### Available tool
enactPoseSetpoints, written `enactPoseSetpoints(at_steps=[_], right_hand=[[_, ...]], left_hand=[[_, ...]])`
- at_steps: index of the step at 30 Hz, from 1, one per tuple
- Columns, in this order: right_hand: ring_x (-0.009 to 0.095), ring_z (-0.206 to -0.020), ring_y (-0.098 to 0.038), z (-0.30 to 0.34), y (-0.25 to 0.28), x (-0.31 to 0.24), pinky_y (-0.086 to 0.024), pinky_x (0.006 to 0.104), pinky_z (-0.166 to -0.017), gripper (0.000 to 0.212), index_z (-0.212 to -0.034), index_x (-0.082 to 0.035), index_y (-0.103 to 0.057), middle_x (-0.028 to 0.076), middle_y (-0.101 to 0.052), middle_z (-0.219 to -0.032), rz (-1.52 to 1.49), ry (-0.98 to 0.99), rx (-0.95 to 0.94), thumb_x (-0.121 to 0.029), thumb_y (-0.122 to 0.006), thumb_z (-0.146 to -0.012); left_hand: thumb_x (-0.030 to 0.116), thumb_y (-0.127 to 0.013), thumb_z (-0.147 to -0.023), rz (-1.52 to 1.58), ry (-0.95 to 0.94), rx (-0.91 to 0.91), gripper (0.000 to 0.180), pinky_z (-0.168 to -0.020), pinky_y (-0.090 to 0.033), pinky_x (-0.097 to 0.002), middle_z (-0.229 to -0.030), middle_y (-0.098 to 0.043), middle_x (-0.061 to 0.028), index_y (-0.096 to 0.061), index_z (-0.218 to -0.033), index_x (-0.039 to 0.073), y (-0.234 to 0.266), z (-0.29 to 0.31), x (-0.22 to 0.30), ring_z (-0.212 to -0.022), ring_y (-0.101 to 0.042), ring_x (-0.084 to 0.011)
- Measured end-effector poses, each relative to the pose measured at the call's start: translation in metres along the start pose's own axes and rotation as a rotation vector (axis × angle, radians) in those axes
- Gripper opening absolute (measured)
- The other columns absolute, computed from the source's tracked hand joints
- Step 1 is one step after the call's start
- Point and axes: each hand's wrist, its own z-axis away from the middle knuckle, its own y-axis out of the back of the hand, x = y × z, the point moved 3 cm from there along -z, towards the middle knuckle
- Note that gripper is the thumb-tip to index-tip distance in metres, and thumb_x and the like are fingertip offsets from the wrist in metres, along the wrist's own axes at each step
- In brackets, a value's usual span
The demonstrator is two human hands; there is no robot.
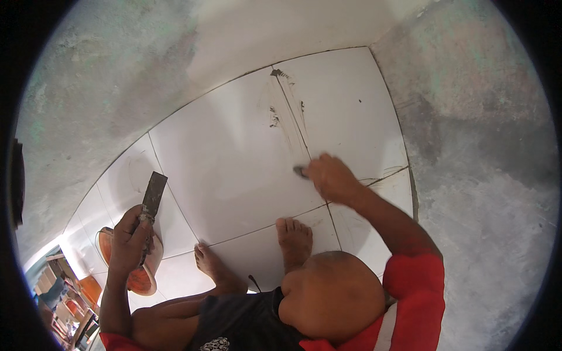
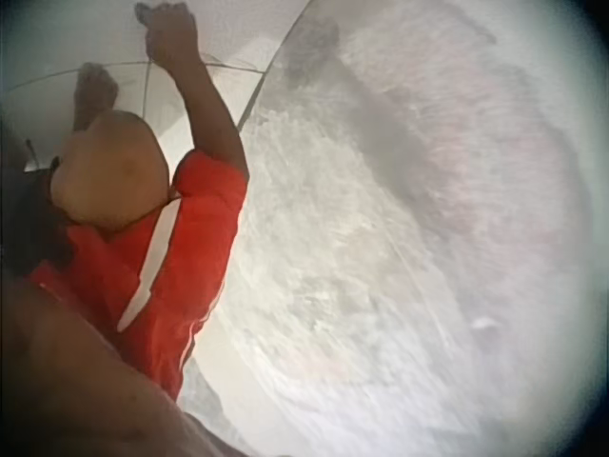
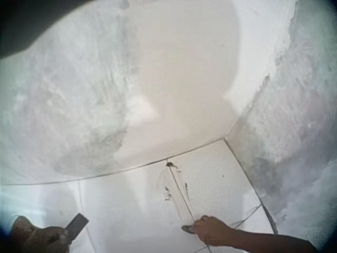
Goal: The person applies grout to the gaps between white floor tiles using a small trowel and a larger scraper. They repeatedly scoop grout from a bucket and spread it into the joints, smoothing the surface.
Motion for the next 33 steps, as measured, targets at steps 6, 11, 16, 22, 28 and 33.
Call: enactPoseSetpoints(at_steps=[6, 11, 16, 22, 28, 33], right_hand=[[0.04, -0.092, -0.063, 0.023, 0.039, 0.07, -0.052, 0.0479, -0.083, 0.028, -0.112, 0.002, -0.064, 0.02, -0.064, -0.098, -0.056, -0.529, 0.664, -0.004, -0.064, -0.084], [0.04, -0.092, -0.061, -0.06, 0.043, 0.084, -0.051, 0.0499, -0.082, 0.02, -0.1, 0.001, -0.064, 0.021, -0.063, -0.093, 0.278, -0.615, 0.645, -0.006, -0.064, -0.082], [0.038, -0.09, -0.061, -0.128, 0.02, 0.028, -0.052, 0.0497, -0.08, 0.014, -0.093, -0.001, -0.064, 0.019, -0.061, -0.092, -0.007, -0.28, 0.561, -0.01, -0.067, -0.082], [0.037, -0.092, -0.063, -0.179, 0.052, 0.068, -0.055, 0.0486, -0.082, 0.021, -0.1, -0.002, -0.07, 0.019, -0.064, -0.097, 0.097, -0.468, 0.677, -0.011, -0.067, -0.082], [0.035, -0.093, -0.062, -0.196, 0.066, 0.067, -0.056, 0.0445, -0.083, 0.023, -0.102, -0.002, -0.071, 0.015, -0.064, -0.1, 0.094, -0.198, 0.417, -0.01, -0.068, -0.08], [0.032, -0.098, -0.06, -0.19, 0.069, 0.058, -0.056, 0.0421, -0.084, 0.017, -0.1, -0.001, -0.071, 0.012, -0.062, -0.104, 0.329, -0.128, 0.434, -0.007, -0.063, -0.085]], left_hand=[[0.008, -0.053, -0.099, -0.022, -0.036, -0.046, 0.026, -0.056, -0.047, -0.0255, -0.078, -0.059, -0.0024, -0.059, -0.123, 0.0, -0.003, -0.001, 0.001, -0.06, -0.057, -0.0081], [0.008, -0.054, -0.099, -0.015, -0.094, -0.021, 0.026, -0.055, -0.047, -0.0255, -0.078, -0.06, -0.0026, -0.059, -0.123, 0.0, -0.006, -0.001, 0.007, -0.06, -0.058, -0.0083], [0.008, -0.054, -0.099, 0.009, -0.075, -0.024, 0.027, -0.055, -0.047, -0.0252, -0.078, -0.059, -0.0024, -0.058, -0.125, 0.0, -0.006, 0.003, 0.005, -0.06, -0.058, -0.0082], [0.009, -0.055, -0.099, 0.017, -0.034, -0.021, 0.028, -0.054, -0.047, -0.0245, -0.078, -0.059, -0.002, -0.058, -0.126, 0.001, -0.005, 0.007, -0.002, -0.06, -0.057, -0.0079], [0.01, -0.055, -0.1, 0.022, -0.063, -0.016, 0.027, -0.053, -0.047, -0.0238, -0.079, -0.059, -0.0016, -0.058, -0.125, 0.001, -0.003, 0.007, -0.003, -0.061, -0.057, -0.0074], [0.011, -0.055, -0.1, -0.005, -0.034, -0.031, 0.027, -0.053, -0.047, -0.0238, -0.079, -0.059, -0.0015, -0.058, -0.125, 0.001, -0.005, 0.005, -0.002, -0.061, -0.057, -0.0072]])
